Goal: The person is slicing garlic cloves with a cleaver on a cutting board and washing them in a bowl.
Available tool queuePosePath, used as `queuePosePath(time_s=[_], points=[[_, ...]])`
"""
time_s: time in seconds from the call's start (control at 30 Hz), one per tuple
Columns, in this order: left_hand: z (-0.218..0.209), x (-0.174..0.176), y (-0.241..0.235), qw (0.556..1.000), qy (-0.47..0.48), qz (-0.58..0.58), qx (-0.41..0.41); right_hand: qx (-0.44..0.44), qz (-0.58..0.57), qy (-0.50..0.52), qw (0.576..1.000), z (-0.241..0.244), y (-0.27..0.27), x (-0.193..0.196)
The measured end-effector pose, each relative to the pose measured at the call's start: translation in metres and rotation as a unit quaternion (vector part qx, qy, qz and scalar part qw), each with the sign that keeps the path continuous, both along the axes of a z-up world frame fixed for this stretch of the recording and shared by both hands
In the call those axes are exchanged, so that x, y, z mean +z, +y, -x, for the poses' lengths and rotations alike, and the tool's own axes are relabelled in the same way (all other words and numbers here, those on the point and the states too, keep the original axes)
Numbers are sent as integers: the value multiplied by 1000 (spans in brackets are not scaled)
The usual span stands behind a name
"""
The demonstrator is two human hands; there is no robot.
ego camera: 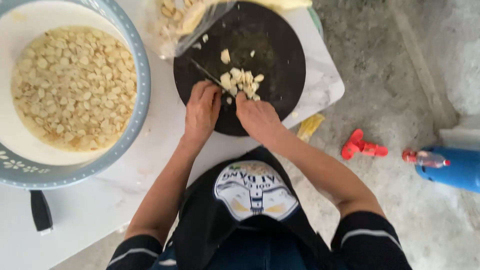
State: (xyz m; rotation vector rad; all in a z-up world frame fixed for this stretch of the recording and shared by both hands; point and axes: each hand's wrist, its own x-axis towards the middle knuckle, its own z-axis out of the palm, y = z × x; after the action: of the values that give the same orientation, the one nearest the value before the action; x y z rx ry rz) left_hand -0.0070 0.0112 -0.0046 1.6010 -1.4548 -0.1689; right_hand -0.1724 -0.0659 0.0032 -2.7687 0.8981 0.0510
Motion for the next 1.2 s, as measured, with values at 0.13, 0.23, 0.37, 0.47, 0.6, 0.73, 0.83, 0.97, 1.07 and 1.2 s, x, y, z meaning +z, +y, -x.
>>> queuePosePath(time_s=[0.13, 0.23, 0.37, 0.47, 0.6, 0.73, 0.83, 0.97, 1.07, 1.2], points=[[-3, -1, -6, 1000, 6, -3, 6, -16, -39, -50, 998, -2, -5, 6], [-1, -4, -1, 1000, 4, -14, 6, -9, -41, -55, 998, 3, 1, -4], [3, 0, -9, 1000, -5, -4, 3, -93, -262, -82, 957, -3, -22, 36], [4, 7, -12, 1000, -21, -6, -10, -135, -307, -46, 941, 4, -25, 18], [3, -1, -11, 999, -31, -7, -23, -74, -69, -49, 994, 9, -6, 8], [3, -4, -11, 1000, -13, -3, -9, -35, -44, -44, 997, 7, 1, 13], [3, 0, -10, 1000, -16, -1, -6, -30, -4, 14, 999, 5, -1, 0], [3, 1, -11, 1000, -15, 3, -13, -13, -3, -5, 1000, 4, 0, 7], [4, 0, -8, 1000, -16, 3, -11, -10, -3, 1, 1000, 3, 3, 10], [4, -1, -10, 1000, -20, -1, -3, -27, -29, -36, 999, 2, 2, 10]])
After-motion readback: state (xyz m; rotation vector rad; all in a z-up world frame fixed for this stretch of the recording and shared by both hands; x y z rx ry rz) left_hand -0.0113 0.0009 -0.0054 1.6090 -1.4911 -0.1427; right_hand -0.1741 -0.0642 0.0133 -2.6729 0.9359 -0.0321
